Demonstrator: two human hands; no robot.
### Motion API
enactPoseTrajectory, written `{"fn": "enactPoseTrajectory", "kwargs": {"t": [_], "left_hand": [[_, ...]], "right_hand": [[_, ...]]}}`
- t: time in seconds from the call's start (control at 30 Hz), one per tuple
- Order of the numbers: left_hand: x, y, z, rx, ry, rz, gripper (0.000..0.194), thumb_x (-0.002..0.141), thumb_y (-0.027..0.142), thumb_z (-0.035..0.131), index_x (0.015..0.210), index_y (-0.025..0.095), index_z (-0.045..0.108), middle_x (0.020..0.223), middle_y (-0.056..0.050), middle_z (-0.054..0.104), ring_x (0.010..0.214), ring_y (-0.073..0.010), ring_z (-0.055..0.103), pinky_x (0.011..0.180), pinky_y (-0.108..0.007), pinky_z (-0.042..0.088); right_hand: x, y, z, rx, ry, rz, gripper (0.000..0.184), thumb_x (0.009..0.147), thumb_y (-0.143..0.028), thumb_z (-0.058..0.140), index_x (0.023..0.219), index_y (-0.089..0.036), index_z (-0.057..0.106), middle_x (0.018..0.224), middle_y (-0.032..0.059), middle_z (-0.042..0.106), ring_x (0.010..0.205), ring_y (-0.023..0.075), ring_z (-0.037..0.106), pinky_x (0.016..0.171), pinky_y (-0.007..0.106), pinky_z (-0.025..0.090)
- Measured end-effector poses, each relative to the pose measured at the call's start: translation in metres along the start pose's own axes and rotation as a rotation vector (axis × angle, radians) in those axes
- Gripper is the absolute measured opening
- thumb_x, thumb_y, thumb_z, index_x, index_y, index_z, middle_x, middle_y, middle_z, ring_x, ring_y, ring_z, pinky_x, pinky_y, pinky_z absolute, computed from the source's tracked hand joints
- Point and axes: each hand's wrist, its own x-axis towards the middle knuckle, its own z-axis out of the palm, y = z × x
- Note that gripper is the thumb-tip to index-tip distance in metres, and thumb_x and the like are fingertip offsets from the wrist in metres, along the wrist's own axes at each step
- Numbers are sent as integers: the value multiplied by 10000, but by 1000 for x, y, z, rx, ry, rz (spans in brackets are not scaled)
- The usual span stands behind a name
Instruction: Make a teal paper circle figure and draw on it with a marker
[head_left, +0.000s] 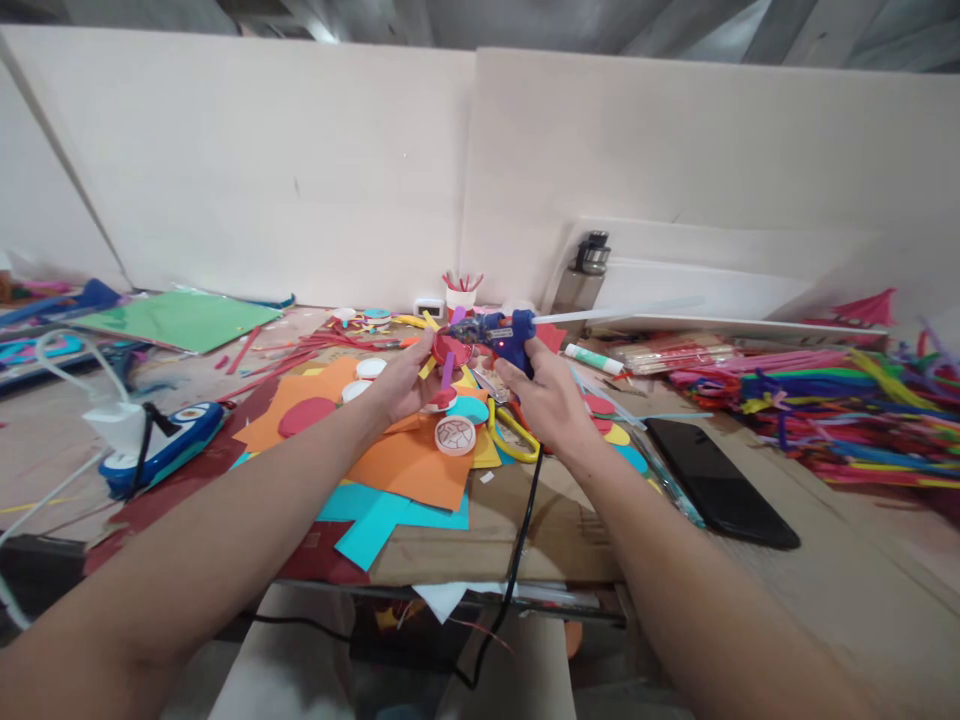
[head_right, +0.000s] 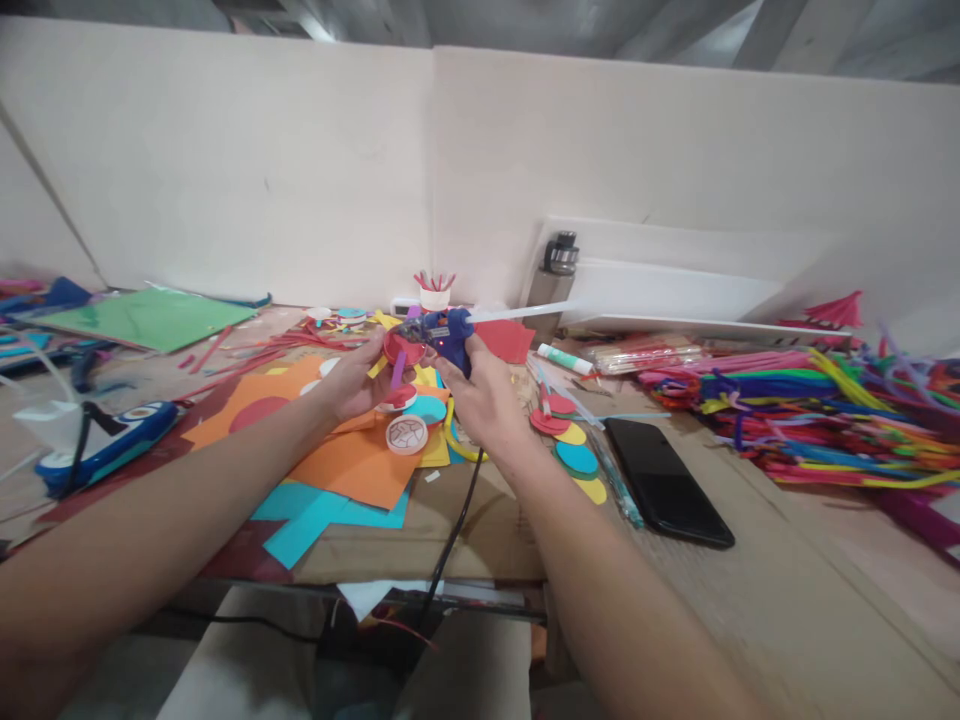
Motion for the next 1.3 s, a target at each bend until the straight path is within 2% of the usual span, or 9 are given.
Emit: {"fn": "enactPoseTrajectory", "kwargs": {"t": [0.23, 0.4, 0.57, 0.8, 0.97, 1.17, 1.3], "left_hand": [[-1, 0, 2, 37, 8, -1, 318, 875, 448, 584, 870, 141, 668, 796, -51, 711, 638, -134, 656, 613, -260, 551], [-2, 2, 5, 35, -22, 28, 314, 896, 435, 553, 907, 147, 678, 814, -52, 721, 693, -141, 677, 634, -255, 543], [-2, 4, 5, 22, -4, 33, 313, 873, 455, 577, 870, 156, 669, 763, -33, 715, 620, -122, 647, 650, -262, 551], [0, -1, 0, 56, -74, 6, 403, 853, 533, 561, 943, 160, 686, 869, -77, 735, 765, -171, 699, 661, -265, 566], [-1, -1, -1, 48, -65, -16, 452, 849, 565, 543, 946, 148, 690, 852, -87, 735, 736, -168, 698, 673, -275, 569], [1, 1, -1, 60, -46, 11, 396, 862, 521, 558, 934, 153, 686, 855, -71, 732, 685, -151, 678, 636, -270, 557], [3, 2, 0, 29, -1, 48, 314, 901, 446, 543, 910, 163, 679, 823, -37, 720, 644, -126, 653, 647, -274, 560]], "right_hand": [[-1, 2, 1, -43, -11, -22, 258, 844, -332, 530, 1012, -152, 606, 886, 50, 673, 737, 185, 553, 686, 297, 424], [-1, 0, -1, -40, -26, -30, 289, 843, -347, 540, 1053, -159, 602, 887, 49, 677, 747, 193, 558, 686, 298, 431], [-2, -3, -1, -6, -47, -23, 284, 855, -393, 546, 1004, -160, 609, 888, 47, 681, 762, 192, 563, 679, 289, 440], [-1, 4, 0, -19, -9, -13, 317, 879, -397, 521, 1076, -161, 601, 964, 63, 690, 798, 203, 587, 740, 326, 459], [0, 2, -1, -28, 11, -27, 304, 873, -374, 514, 1078, -168, 601, 966, 67, 693, 822, 218, 595, 757, 343, 466], [-2, -4, -1, -35, -31, 8, 296, 863, -413, 537, 1030, -178, 602, 897, 51, 688, 750, 206, 577, 692, 323, 447], [-3, -6, -1, -19, -61, 30, 257, 866, -362, 533, 1013, -160, 594, 847, 32, 671, 715, 182, 561, 644, 288, 417]]}}
